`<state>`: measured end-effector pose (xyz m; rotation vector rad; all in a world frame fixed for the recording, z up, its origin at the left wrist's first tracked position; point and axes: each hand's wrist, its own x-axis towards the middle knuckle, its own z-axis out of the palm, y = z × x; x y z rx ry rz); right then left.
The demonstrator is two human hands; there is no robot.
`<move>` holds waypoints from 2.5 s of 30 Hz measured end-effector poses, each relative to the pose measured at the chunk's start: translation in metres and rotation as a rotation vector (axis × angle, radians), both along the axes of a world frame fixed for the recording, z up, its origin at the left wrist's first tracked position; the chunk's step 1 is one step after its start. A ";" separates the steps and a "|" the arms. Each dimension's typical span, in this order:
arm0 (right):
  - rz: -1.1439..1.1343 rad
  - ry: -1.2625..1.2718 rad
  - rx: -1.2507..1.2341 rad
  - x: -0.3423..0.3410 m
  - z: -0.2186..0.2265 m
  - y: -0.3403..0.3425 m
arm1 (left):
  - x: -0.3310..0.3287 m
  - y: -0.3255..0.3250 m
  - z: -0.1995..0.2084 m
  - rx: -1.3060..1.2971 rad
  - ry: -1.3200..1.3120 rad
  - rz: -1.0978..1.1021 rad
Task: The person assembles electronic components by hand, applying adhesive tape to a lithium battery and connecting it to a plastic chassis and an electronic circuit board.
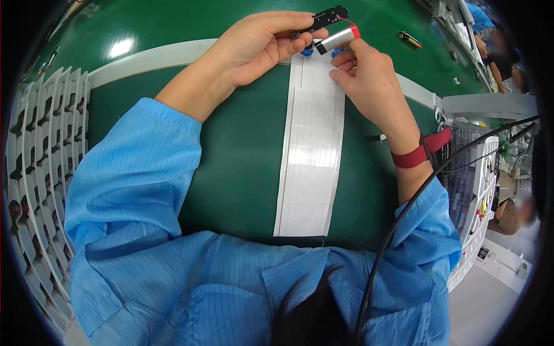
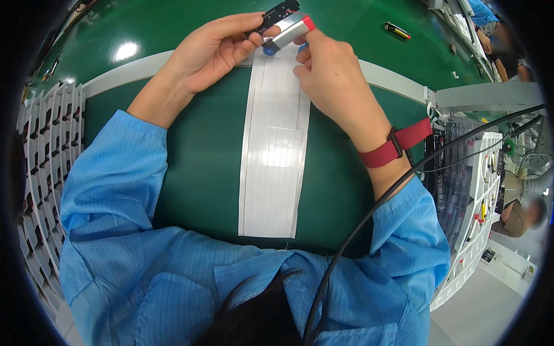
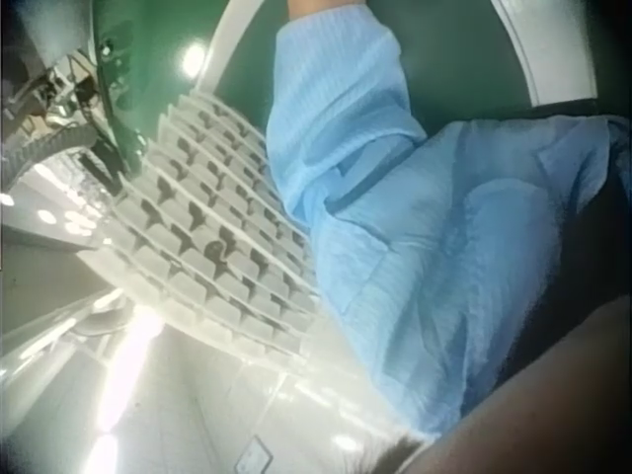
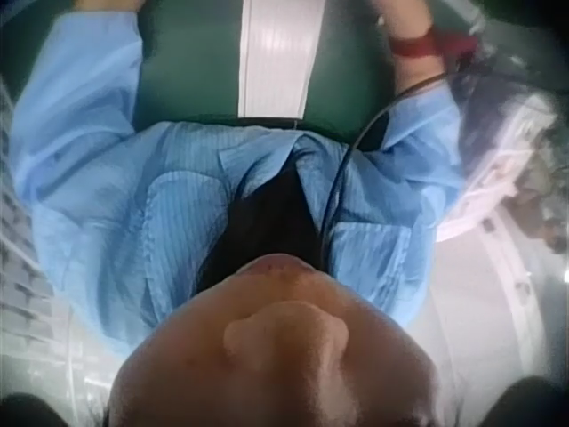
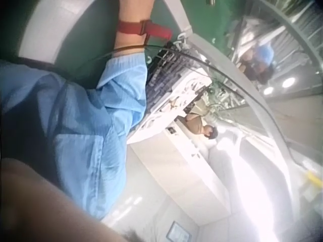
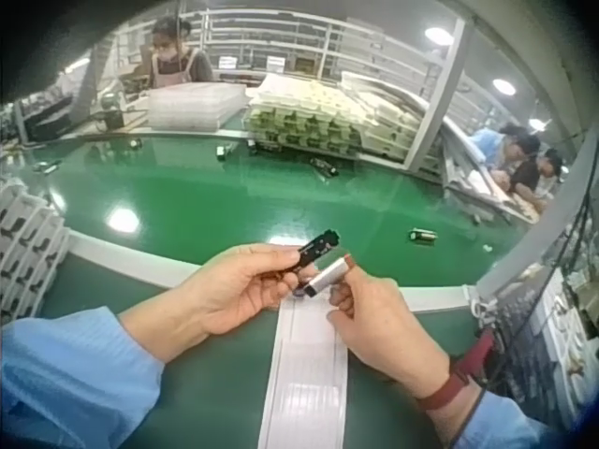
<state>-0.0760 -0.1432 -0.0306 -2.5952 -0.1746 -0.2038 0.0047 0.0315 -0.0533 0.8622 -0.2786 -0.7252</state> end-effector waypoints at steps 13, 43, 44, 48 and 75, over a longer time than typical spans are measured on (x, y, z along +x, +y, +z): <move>-0.017 -0.221 0.150 -0.019 -0.011 -0.005 | -0.004 -0.011 -0.001 0.152 -0.168 0.103; -0.157 -0.016 1.162 -0.014 -0.012 -0.021 | -0.023 -0.017 -0.001 0.267 -0.134 -0.142; -0.151 -0.014 1.162 -0.014 -0.012 -0.021 | -0.023 -0.017 -0.001 0.275 -0.146 -0.143; -0.145 -0.026 1.135 -0.014 -0.012 -0.019 | -0.026 -0.017 0.000 0.306 -0.187 -0.106; 0.089 -0.127 0.852 -0.021 0.003 -0.017 | -0.032 -0.011 0.015 0.174 -0.037 -0.445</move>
